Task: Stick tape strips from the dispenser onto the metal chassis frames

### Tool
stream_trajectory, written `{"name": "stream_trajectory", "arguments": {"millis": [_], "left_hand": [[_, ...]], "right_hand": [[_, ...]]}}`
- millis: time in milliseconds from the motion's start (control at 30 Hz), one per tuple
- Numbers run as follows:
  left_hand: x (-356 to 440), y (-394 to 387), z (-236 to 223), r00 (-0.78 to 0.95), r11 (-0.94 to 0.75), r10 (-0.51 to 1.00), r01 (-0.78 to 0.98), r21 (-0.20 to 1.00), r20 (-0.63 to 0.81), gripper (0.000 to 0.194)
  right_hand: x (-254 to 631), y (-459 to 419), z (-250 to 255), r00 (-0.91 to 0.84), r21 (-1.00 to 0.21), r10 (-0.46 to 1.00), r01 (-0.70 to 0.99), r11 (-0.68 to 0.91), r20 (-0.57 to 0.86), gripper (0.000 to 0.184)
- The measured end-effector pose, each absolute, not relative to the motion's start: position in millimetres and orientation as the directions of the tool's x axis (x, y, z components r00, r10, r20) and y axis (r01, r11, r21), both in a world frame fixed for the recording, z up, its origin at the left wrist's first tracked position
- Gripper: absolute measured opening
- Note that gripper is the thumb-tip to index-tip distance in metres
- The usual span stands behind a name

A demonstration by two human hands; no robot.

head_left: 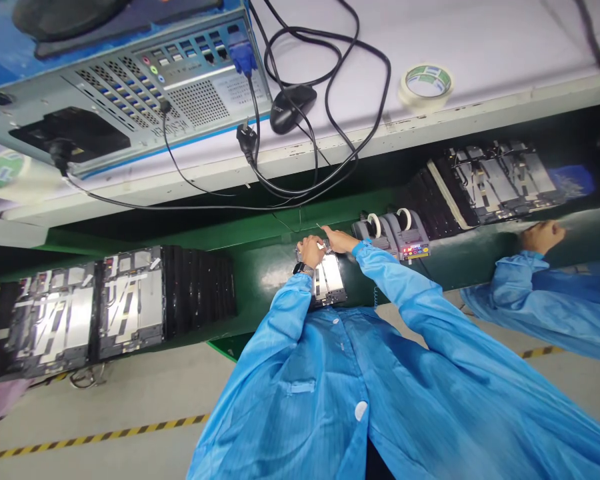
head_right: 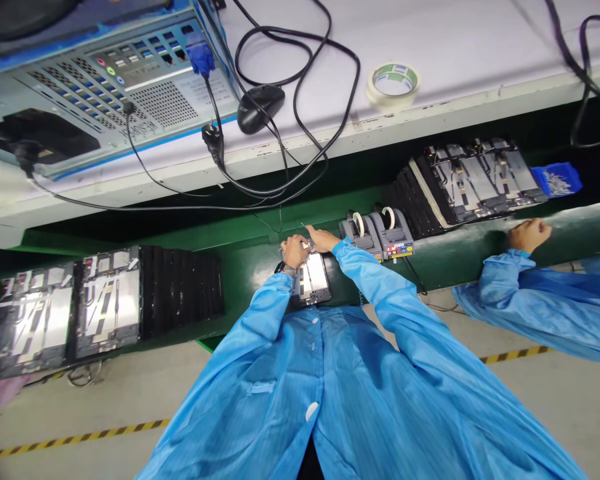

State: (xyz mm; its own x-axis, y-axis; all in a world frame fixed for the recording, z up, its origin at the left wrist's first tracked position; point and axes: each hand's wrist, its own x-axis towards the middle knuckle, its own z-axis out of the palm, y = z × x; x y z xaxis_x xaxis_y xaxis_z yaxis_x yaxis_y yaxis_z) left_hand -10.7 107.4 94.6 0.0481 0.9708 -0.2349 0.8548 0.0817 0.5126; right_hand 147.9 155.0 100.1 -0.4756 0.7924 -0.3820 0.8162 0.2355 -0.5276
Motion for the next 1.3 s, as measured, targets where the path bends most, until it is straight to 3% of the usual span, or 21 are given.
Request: {"name": "stream_trajectory", "arguments": {"millis": [233, 633, 833, 1133, 1300], "left_hand": [[-11, 108, 99, 0.059, 0.099, 0.956, 0.856, 0.508, -0.286, 0.014], [-11, 107, 98, 0.053, 0.094, 0.963, 0.851, 0.517, -0.263, 0.014], [-11, 107, 96, 0.060, 0.083, 0.963, 0.860, 0.503, -0.262, 0.013], [-12, 107, 90, 0.069, 0.073, 0.965, 0.855, 0.513, -0.252, 0.016], [-13, 107, 89, 0.066, 0.068, 0.969, 0.855, 0.514, -0.238, 0.016]], "right_hand": [[149, 161, 107, -0.509, -0.540, 0.750, 0.806, 0.243, -0.423, 0.079], [143, 155, 115, -0.492, -0.476, 0.758, 0.836, 0.273, -0.429, 0.081], [140, 150, 114, -0.473, -0.451, 0.778, 0.849, 0.276, -0.414, 0.094], [138, 144, 108, -0.449, -0.457, 0.808, 0.851, 0.258, -0.380, 0.097], [152, 157, 97, -0.390, -0.494, 0.853, 0.849, 0.188, -0.347, 0.119]]}}
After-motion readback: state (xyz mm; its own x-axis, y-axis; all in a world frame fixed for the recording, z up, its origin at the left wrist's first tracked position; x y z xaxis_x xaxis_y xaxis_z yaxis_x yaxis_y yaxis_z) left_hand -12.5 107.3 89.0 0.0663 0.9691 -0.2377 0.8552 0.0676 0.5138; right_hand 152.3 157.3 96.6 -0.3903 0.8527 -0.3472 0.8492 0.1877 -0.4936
